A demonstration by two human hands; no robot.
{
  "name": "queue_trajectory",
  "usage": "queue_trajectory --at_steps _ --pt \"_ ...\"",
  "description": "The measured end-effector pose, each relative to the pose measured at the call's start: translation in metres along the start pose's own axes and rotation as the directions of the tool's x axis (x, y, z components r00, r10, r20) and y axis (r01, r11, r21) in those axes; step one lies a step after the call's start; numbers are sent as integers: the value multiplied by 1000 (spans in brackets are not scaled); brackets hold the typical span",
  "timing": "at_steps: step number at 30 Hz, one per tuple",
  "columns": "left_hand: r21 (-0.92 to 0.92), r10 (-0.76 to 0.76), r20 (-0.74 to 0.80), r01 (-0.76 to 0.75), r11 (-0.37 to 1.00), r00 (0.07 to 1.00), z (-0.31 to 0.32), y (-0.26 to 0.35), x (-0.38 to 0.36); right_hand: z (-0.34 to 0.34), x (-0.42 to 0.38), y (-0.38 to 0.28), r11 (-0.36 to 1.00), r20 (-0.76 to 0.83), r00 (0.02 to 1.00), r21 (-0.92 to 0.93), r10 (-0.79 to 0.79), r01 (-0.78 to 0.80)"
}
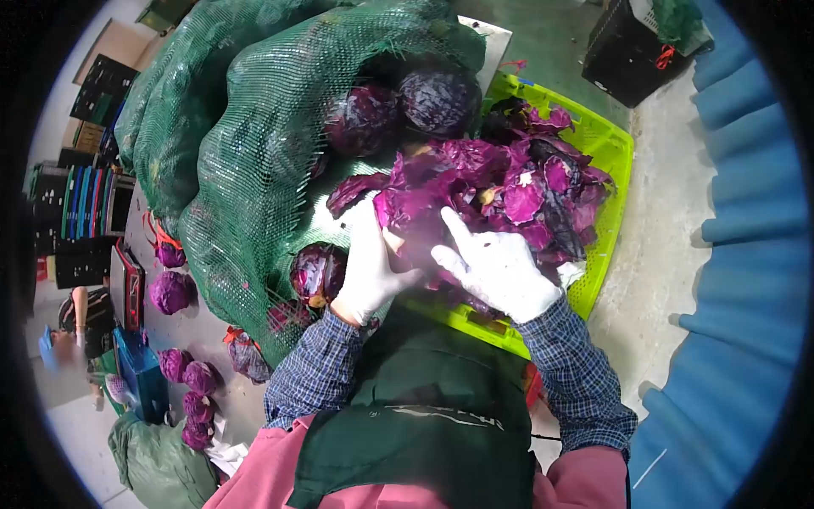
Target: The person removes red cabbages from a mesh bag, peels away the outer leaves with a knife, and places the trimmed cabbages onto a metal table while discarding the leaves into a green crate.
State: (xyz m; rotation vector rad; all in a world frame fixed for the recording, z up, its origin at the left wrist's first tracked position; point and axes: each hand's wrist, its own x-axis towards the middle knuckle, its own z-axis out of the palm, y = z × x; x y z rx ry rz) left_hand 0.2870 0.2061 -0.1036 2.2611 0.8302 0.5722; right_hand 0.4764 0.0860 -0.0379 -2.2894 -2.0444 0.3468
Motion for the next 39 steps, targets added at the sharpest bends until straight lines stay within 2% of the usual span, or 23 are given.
queue_trajectory --at_steps 2,3,4,6,7,8,10,12,14,17,20,22,23,24,26,27,28,30,31,32,34,38,39 --pt "7 -5 -14 5 1000 1000 0 6 -1 12 13 13 992 22 999 117 50 -52" --pt "31 5 -14 -5 1000 1000 0 9 -2 15 24 23 959 -77 984 247 159 -135" --pt "63 19 -19 -18 998 1000 3 8 -4 3 32 35 919 -187 956 367 227 -146" --pt "126 47 -29 -43 991 998 7 8 -8 -1 41 50 960 -257 944 238 209 -148" --pt "156 57 -44 -50 987 997 7 6 -7 -11 38 47 958 -140 980 271 139 -97" --pt "182 61 -61 -49 982 996 8 6 -9 -16 29 39 960 -93 995 279 27 0" --pt "82 9 32 -11 997 999 2 7 0 -35 13 23 988 92 995 154 -46 32" --pt "30 -21 24 20 999 999 -3 10 3 -21 -1 26 979 12 984 100 -179 177" --pt "17 -34 28 34 999 999 -4 8 -1 -25 5 23 978 187 982 208 -37 -3" --pt "59 -24 21 23 998 999 1 5 -4 -21 17 38 932 140 990 356 15 -64" --pt "106 -26 11 25 994 1000 5 4 -4 -18 26 46 816 235 970 547 68 -189" --pt "107 -39 8 38 994 999 6 0 -4 -18 32 48 683 339 934 656 114 -322" --pt "132 -40 66 31 991 997 6 -1 -6 0 37 53 213 384 903 882 192 -420" --pt "155 -41 123 21 988 992 6 -2 -7 10 48 70 177 318 862 894 395 -411" --pt "129 -2 78 -8 992 997 3 12 -8 13 56 91 355 100 873 887 477 -295" --pt "122 -4 96 -8 993 995 4 9 -8 2 55 78 317 154 883 894 442 -315" --pt "159 5 83 -19 987 997 6 7 -10 -20 52 65 483 226 907 786 356 -385" --pt "235 24 46 -34 971 999 8 3 -10 -12 46 46 843 23 998 535 59 -62" --pt "158 -6 89 -8 987 996 4 7 -5 -7 47 36 911 -32 999 411 -10 22" --pt "168 21 62 -31 985 998 6 6 -6 1 50 29 955 -80 993 278 -83 102" --pt "194 50 39 -57 979 998 11 10 -7 12 65 21 953 -66 992 278 -110 124" --pt "310 99 22 -101 945 995 13 21 -5 17 66 2 967 -152 958 39 -242 251" --pt "147 -89 209 59 987 974 6 25 0 7 72 6 966 -160 962 103 -221 238"
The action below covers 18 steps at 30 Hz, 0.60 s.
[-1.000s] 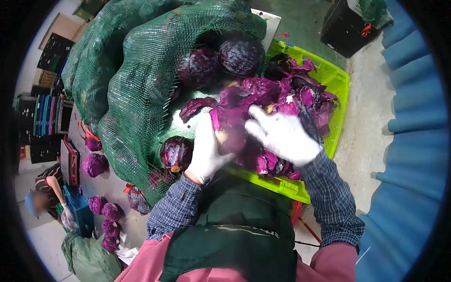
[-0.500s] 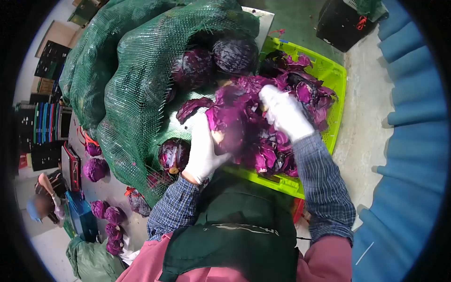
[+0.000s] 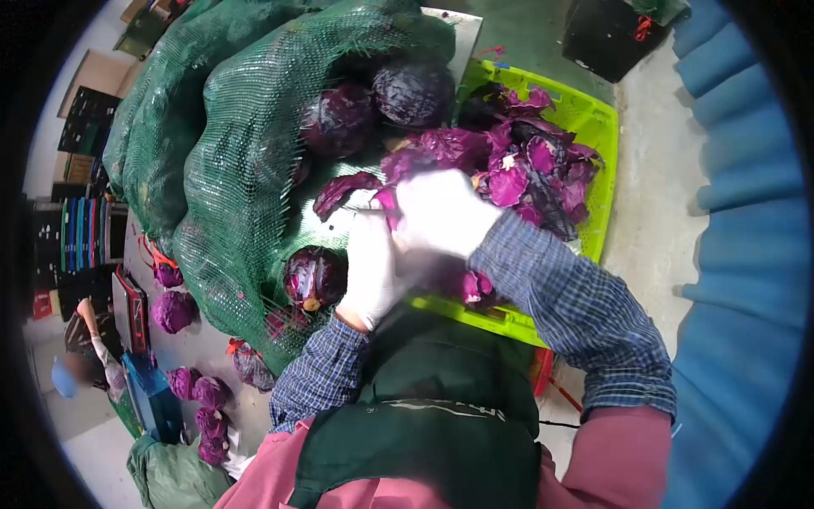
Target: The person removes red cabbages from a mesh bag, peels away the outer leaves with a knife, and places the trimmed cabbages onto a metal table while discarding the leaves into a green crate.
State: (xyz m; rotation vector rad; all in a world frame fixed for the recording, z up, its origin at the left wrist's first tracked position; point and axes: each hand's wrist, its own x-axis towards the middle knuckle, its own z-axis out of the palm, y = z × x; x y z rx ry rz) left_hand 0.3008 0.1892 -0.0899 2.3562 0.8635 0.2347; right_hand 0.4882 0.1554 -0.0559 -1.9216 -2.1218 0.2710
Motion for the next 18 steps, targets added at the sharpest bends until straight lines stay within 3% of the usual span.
queue_trajectory --at_steps 3,4,5,9,11,14,15,17,18 --pt "151 121 -101 -105 983 988 12 -9 -11 12 29 61 949 0 950 -46 312 -311" --pt "258 101 -76 -78 963 992 5 0 -10 -1 33 67 898 149 891 35 429 -438" --pt "237 118 -95 -93 967 988 4 -4 -10 -13 32 70 820 307 800 94 516 -565" --pt "46 133 -147 -127 991 980 9 -28 -18 14 11 91 804 230 793 69 564 -591" --pt "-35 137 -188 -146 989 973 5 -34 -18 22 2 93 667 277 690 185 669 -722" --pt "-90 81 -139 -94 991 987 0 -41 -21 42 -10 90 542 230 623 330 748 -773" --pt "-113 68 -131 -83 990 989 0 -43 -23 55 -17 96 441 197 547 402 814 -802" --pt "-385 -46 -106 1 923 993 2 -55 -25 90 -41 121 227 147 360 550 921 -804" --pt "-449 -58 -132 -8 893 990 -14 -39 -19 95 -54 124 71 179 268 697 947 -713"
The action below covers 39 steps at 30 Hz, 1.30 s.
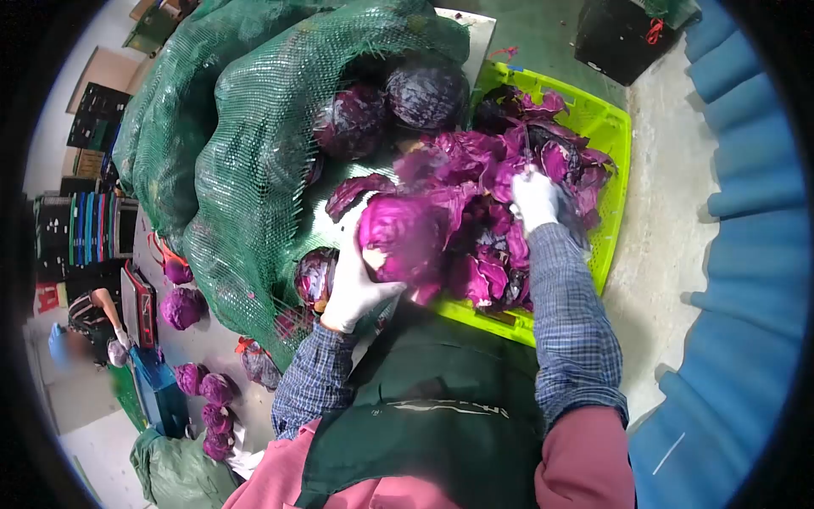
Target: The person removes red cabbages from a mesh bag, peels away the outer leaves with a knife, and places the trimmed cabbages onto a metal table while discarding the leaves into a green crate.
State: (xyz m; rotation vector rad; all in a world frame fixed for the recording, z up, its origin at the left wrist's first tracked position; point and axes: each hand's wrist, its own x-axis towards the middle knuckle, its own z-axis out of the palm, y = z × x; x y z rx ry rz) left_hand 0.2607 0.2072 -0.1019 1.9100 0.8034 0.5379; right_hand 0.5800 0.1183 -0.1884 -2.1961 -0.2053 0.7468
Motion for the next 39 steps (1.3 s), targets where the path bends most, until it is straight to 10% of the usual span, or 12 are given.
queue_trajectory --at_steps 1,3,7,10,11,13,21,26,33,39 --pt "-76 -65 19 66 995 998 -4 10 4 -11 0 -5 986 12 1000 -168 -14 16" --pt "-89 -143 39 146 985 989 -9 10 6 -26 -47 -19 984 102 980 66 -171 165" --pt "-70 -117 84 123 990 990 -14 2 11 -4 -114 -29 935 575 792 354 -206 -14" --pt "-79 -111 198 129 989 974 -27 15 23 25 -112 -33 887 615 759 449 -215 -113" --pt "-331 -266 271 349 877 925 -31 35 26 26 -109 -40 922 642 750 368 -160 -118" --pt "-204 -514 262 568 798 816 -36 52 41 36 -102 -36 898 696 692 410 -193 -161" --pt "225 -368 124 335 915 922 -17 0 68 42 -94 -36 891 730 668 389 -142 -235" --pt "106 -349 74 341 934 934 -11 5 50 36 -91 -29 931 761 623 337 -180 -142" --pt "16 -249 97 249 968 964 -10 32 43 57 -97 -29 867 458 821 -185 -340 463" --pt "-549 -148 118 188 815 982 -17 33 22 13 -79 -3 970 358 913 204 -196 129"
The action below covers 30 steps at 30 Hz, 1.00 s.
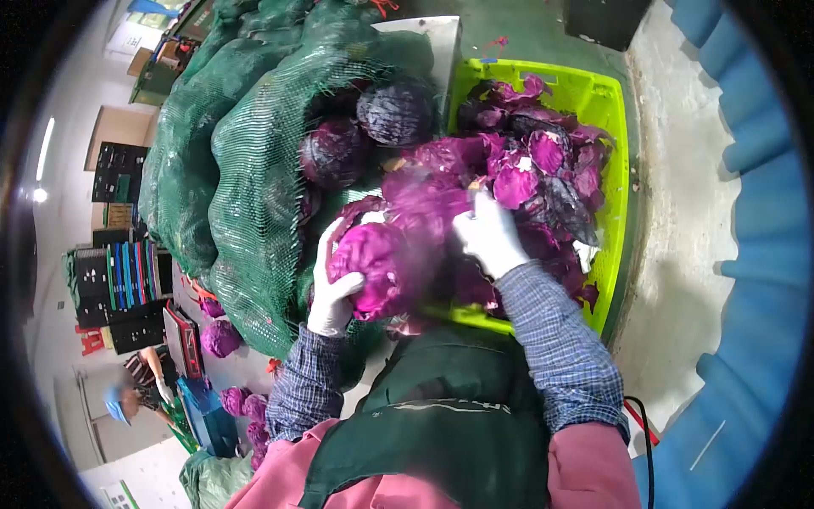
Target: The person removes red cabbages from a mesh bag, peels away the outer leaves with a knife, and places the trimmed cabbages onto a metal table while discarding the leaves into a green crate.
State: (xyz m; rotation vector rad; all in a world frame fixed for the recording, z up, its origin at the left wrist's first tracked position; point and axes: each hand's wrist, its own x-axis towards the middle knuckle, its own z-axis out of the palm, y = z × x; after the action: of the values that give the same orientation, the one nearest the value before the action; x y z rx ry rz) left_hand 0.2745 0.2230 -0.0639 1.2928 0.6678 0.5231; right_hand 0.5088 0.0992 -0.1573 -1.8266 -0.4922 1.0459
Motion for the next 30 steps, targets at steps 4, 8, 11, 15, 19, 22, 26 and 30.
queue_trajectory --at_steps 4,8,11,15,19,22,26,30 --pt "-302 30 -133 -70 951 991 8 33 5 -66 3 8 908 -131 989 -420 -76 14" --pt "86 190 -231 -175 981 954 15 43 10 -49 -68 -100 985 75 990 -114 -120 128" --pt "433 414 -175 -308 847 893 20 29 10 -10 -86 -110 881 251 889 -191 -383 433" --pt "361 396 -244 -296 884 885 22 27 -2 -10 -95 -120 983 321 929 45 -184 179" --pt "462 447 -267 -293 837 854 14 21 -8 3 -95 -92 982 188 966 103 -175 158" --pt "246 356 -325 -286 926 876 20 30 -19 4 -96 -80 972 146 981 217 -126 93" --pt "-498 77 -352 -257 829 933 -5 21 -24 -33 -52 3 911 -66 995 410 72 -39" --pt "-261 186 -242 -249 933 952 6 46 -22 -30 -87 -58 990 86 996 144 -19 7"
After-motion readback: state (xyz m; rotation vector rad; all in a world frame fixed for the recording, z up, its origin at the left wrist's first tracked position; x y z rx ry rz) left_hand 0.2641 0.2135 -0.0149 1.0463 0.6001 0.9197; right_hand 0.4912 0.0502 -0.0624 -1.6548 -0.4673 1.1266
